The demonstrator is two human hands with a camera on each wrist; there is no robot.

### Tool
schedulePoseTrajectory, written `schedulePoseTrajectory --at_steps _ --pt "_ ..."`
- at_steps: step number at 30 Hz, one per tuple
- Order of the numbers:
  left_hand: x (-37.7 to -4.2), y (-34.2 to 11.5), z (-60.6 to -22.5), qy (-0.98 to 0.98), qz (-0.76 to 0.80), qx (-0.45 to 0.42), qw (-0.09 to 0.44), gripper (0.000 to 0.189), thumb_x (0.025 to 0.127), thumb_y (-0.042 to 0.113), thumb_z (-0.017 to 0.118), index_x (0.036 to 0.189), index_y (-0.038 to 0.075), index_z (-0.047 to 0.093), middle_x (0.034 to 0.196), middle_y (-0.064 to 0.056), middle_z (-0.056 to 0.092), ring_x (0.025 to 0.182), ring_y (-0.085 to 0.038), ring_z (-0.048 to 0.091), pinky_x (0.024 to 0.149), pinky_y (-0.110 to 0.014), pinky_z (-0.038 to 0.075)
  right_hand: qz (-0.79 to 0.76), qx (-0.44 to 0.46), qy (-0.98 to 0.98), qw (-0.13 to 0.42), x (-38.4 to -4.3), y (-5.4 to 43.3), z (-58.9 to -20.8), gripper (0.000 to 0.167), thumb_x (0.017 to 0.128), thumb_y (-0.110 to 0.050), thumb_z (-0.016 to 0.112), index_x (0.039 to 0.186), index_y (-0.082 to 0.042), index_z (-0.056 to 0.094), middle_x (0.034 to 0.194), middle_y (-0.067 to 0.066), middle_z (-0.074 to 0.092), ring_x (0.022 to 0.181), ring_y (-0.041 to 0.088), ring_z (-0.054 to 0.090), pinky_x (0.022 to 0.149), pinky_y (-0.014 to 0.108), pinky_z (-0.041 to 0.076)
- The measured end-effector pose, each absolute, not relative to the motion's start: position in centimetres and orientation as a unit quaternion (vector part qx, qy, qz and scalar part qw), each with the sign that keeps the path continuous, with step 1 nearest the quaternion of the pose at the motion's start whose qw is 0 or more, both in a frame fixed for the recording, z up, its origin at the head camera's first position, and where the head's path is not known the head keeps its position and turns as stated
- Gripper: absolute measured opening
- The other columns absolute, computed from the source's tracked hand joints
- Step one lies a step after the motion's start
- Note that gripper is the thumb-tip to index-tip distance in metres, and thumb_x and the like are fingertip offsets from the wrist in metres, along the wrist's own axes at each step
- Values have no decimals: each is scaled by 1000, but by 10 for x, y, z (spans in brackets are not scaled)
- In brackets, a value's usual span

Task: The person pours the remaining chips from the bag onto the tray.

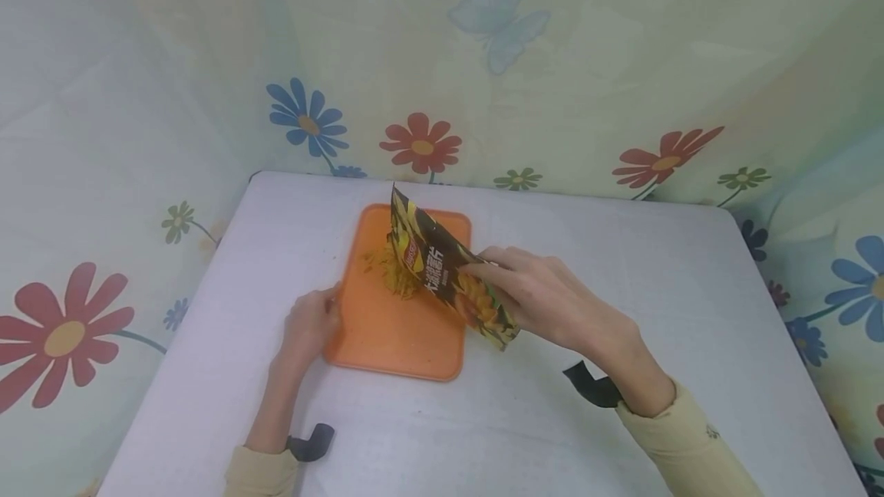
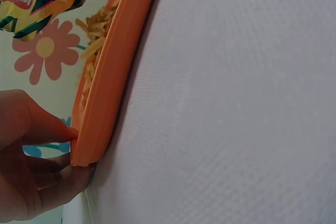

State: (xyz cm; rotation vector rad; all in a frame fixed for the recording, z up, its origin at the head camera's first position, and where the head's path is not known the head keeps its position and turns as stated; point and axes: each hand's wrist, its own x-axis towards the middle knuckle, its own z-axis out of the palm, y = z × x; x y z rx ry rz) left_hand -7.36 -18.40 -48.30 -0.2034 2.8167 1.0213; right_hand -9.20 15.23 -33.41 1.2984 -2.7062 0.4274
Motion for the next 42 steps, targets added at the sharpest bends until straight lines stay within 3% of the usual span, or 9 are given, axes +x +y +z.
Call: schedulePoseTrajectory --at_steps 22,42 --pt "-75 -185 -486 935 340 -69 69 46 100 4 55 146 2 55 64 -5 48 49 -13 43 43 -24 39 151 429 -887 80 -94 154 -338 33 89 1 75 120 -9 76 101 1 70 79 10 57 53 18 44" --pt "-75 -184 -485 934 341 -73 77 46 101 5 55 147 2 54 68 -6 49 51 -14 45 45 -25 40 159 421 -889 88 -93 157 -338 30 88 1 76 117 -8 76 103 3 71 80 11 62 57 20 52"
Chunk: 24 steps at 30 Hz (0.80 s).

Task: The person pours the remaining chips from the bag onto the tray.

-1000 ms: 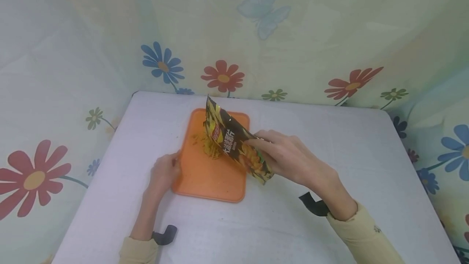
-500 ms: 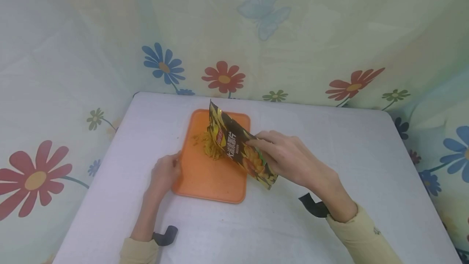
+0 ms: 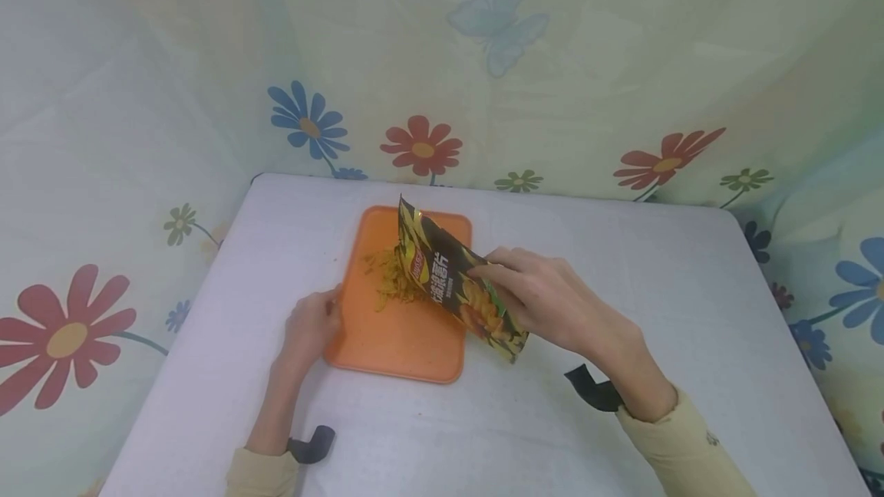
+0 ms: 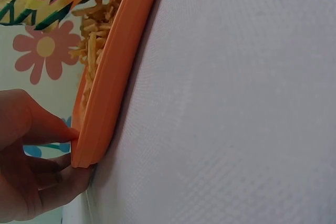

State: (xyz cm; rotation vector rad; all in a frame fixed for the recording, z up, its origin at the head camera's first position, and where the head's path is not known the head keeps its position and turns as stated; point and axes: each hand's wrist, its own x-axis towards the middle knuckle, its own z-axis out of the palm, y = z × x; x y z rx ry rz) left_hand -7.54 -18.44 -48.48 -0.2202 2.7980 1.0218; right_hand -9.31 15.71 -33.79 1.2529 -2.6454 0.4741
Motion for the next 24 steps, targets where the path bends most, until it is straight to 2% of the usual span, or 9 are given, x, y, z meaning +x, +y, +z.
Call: schedulePoseTrajectory --at_steps 6,11,24 --pt "-75 -185 -485 934 343 -69 74 46 101 4 56 146 1 54 67 -6 48 51 -14 44 45 -25 40 161 414 -891 87 -92 159 -336 32 88 0 76 119 -9 76 105 3 70 83 12 64 58 21 52" --pt "-74 -185 -484 933 345 -68 74 46 101 5 56 146 2 54 67 -5 47 50 -14 44 44 -25 39 166 409 -893 87 -90 162 -334 33 87 1 78 119 -9 75 108 5 71 90 15 67 66 27 59" --pt "-75 -184 -485 936 336 -72 74 46 100 5 56 146 1 54 67 -6 51 51 -14 45 44 -25 40 175 413 -889 94 -89 164 -332 29 87 4 76 114 -6 77 103 4 70 82 12 63 63 24 57"
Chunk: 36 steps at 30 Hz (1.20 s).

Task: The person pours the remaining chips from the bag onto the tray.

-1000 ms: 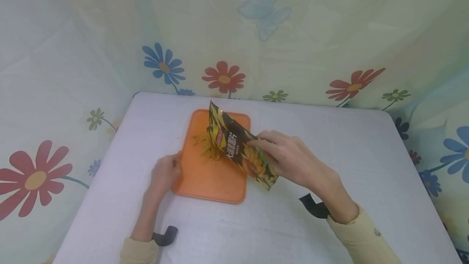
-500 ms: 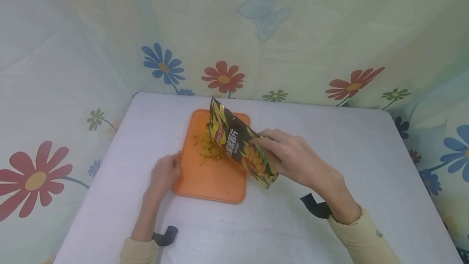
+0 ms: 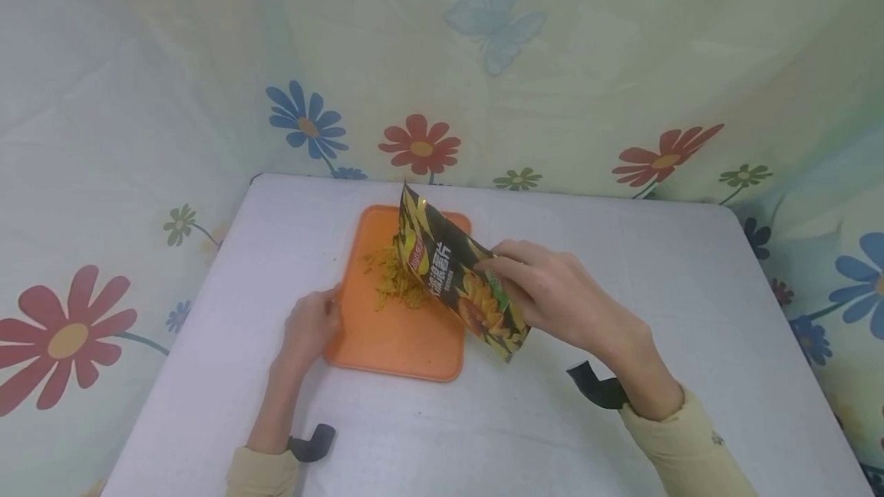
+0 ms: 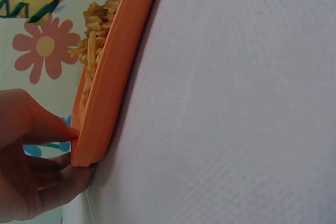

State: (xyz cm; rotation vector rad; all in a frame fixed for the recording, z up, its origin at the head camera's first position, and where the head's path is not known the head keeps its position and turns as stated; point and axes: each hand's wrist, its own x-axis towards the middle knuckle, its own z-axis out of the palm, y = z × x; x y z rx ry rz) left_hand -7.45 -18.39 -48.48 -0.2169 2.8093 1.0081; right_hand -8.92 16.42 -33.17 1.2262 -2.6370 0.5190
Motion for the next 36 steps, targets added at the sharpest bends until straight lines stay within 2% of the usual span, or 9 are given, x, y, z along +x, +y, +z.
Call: schedulePoseTrajectory --at_steps 9,15,24,31,36 --pt "-77 -186 -482 938 332 -73 72 46 100 5 57 146 2 54 68 -7 52 51 -14 46 45 -25 41 168 414 -891 83 -91 163 -330 28 87 3 76 113 -6 77 98 3 69 80 11 62 63 23 57" --pt "-78 -188 -481 937 333 -74 72 46 100 4 56 146 1 54 69 -7 53 52 -14 47 45 -25 41 167 405 -897 67 -92 162 -325 31 89 2 75 119 -7 75 103 4 71 86 13 66 68 26 60" --pt "-80 -191 -482 938 333 -68 65 45 100 4 56 145 0 55 67 -7 52 50 -14 46 44 -25 41 182 401 -894 77 -91 162 -326 32 89 3 73 120 -7 75 104 4 72 85 12 65 68 26 59" --pt "-79 -186 -488 937 334 -64 80 46 99 3 53 145 0 55 62 -4 47 48 -12 42 42 -22 36 259 369 -886 108 -81 177 -354 33 88 5 73 120 -6 74 104 3 71 72 5 53 55 18 47" --pt "-75 -185 -489 934 341 -71 79 45 100 4 53 145 0 55 62 -4 46 48 -13 42 42 -23 37 295 361 -875 133 -75 182 -375 38 83 6 79 118 -5 73 104 3 69 72 3 52 55 15 44"
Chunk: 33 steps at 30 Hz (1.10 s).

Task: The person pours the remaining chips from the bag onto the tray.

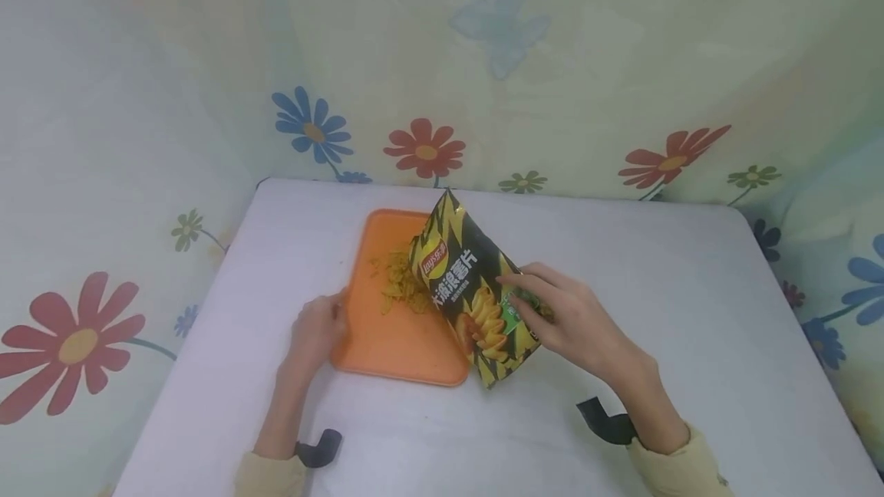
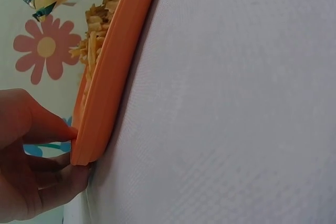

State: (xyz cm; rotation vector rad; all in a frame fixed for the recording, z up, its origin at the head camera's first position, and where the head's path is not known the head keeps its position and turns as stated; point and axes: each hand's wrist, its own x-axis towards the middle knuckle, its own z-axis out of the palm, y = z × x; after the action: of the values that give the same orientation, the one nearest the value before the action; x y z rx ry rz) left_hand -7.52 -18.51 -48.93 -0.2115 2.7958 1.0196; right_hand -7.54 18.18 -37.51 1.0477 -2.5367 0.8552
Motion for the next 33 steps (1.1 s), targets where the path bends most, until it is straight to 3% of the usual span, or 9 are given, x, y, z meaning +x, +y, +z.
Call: schedulePoseTrajectory --at_steps 6,14,31,33 --pt "-69 -188 -493 933 341 -77 82 44 100 6 54 144 0 56 64 -4 48 50 -14 43 43 -26 39 312 344 -870 164 -67 183 -386 41 79 10 80 116 -5 73 104 3 70 75 5 55 61 9 44" --pt "-60 -187 -493 929 348 -96 86 45 101 7 54 146 0 54 70 -6 50 54 -15 46 45 -26 42 298 301 -877 226 -54 199 -384 49 73 13 83 117 -6 74 105 3 70 78 9 59 65 11 48" --pt "-70 -185 -492 932 343 -88 78 45 102 7 54 147 2 53 66 -4 45 52 -14 42 45 -25 39 222 205 -919 255 -38 255 -380 53 67 13 86 117 -2 73 100 8 67 74 8 52 62 7 42" --pt "-72 -184 -492 932 344 -87 76 45 102 7 54 147 2 53 66 -3 45 52 -14 42 44 -25 39 218 203 -921 253 -37 263 -378 49 72 9 86 118 -2 73 101 9 67 74 6 48 59 7 38"
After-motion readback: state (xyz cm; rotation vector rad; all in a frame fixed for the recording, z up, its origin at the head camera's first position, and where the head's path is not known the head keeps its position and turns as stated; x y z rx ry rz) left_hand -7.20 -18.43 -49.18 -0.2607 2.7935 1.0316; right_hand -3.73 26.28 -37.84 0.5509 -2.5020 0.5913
